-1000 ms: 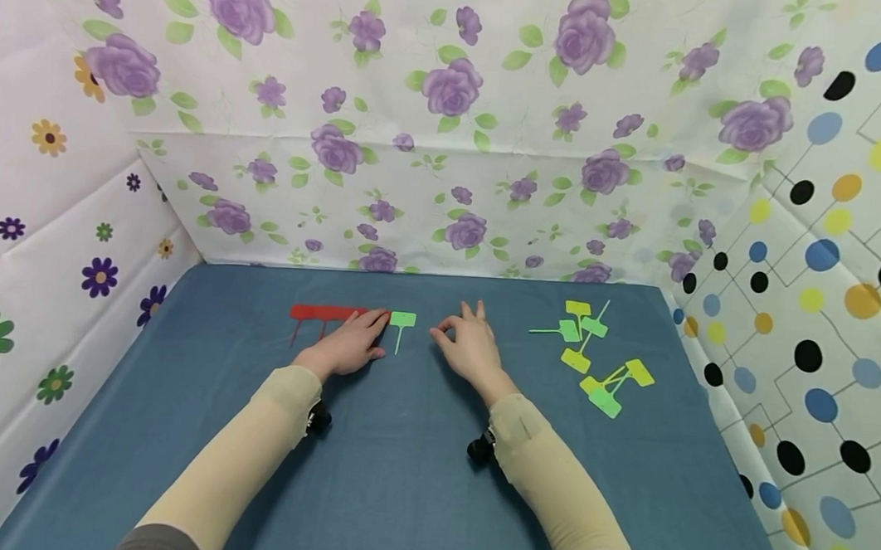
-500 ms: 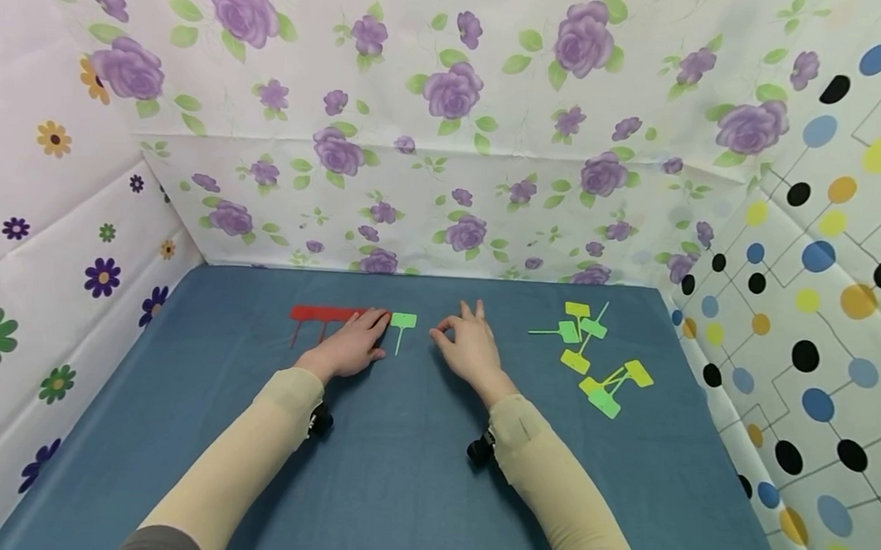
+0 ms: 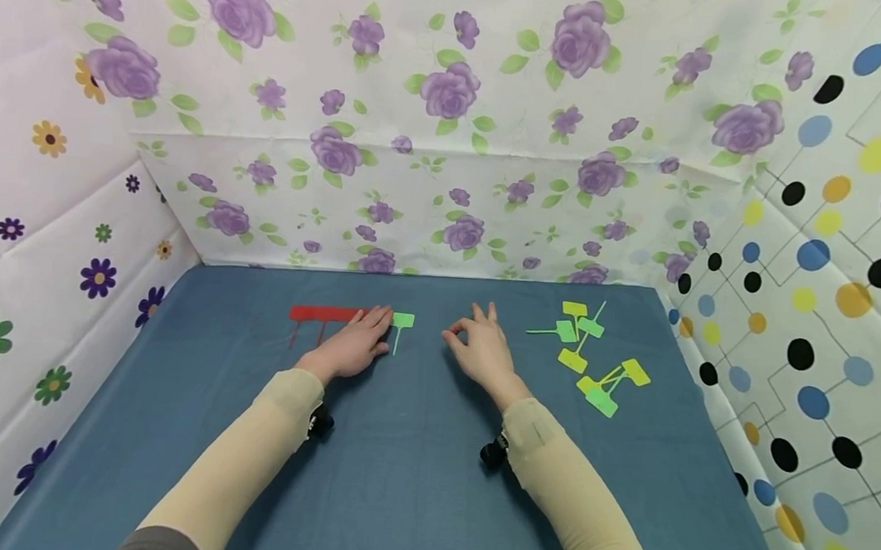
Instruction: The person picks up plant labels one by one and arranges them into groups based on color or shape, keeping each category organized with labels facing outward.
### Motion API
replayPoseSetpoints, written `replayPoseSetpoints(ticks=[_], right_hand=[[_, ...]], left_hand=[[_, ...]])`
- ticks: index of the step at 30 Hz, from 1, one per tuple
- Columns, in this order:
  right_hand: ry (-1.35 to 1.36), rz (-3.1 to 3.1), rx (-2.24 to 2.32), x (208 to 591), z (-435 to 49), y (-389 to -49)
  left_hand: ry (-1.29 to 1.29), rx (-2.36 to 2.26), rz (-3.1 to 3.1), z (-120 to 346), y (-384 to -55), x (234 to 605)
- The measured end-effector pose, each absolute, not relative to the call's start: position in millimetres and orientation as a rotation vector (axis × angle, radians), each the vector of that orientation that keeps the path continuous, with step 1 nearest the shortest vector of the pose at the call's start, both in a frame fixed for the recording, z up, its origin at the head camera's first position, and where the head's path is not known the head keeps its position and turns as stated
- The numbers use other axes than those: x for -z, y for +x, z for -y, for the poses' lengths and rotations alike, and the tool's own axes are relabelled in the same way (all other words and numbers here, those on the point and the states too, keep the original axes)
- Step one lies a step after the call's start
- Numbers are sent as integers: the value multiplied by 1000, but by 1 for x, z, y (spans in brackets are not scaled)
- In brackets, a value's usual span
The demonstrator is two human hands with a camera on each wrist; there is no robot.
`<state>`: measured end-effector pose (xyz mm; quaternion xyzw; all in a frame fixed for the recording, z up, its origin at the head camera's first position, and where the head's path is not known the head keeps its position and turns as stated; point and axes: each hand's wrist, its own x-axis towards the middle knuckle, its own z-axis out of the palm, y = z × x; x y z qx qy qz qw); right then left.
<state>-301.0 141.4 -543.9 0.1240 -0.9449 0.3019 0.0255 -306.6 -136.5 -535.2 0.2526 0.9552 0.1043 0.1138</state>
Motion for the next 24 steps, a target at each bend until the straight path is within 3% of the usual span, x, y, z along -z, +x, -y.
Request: replayPoseSetpoints(ticks=[24], right_hand=[[346,2915,-958,540,-175,-297]], left_hand=[[790,-223,-2762,107,-313,547]])
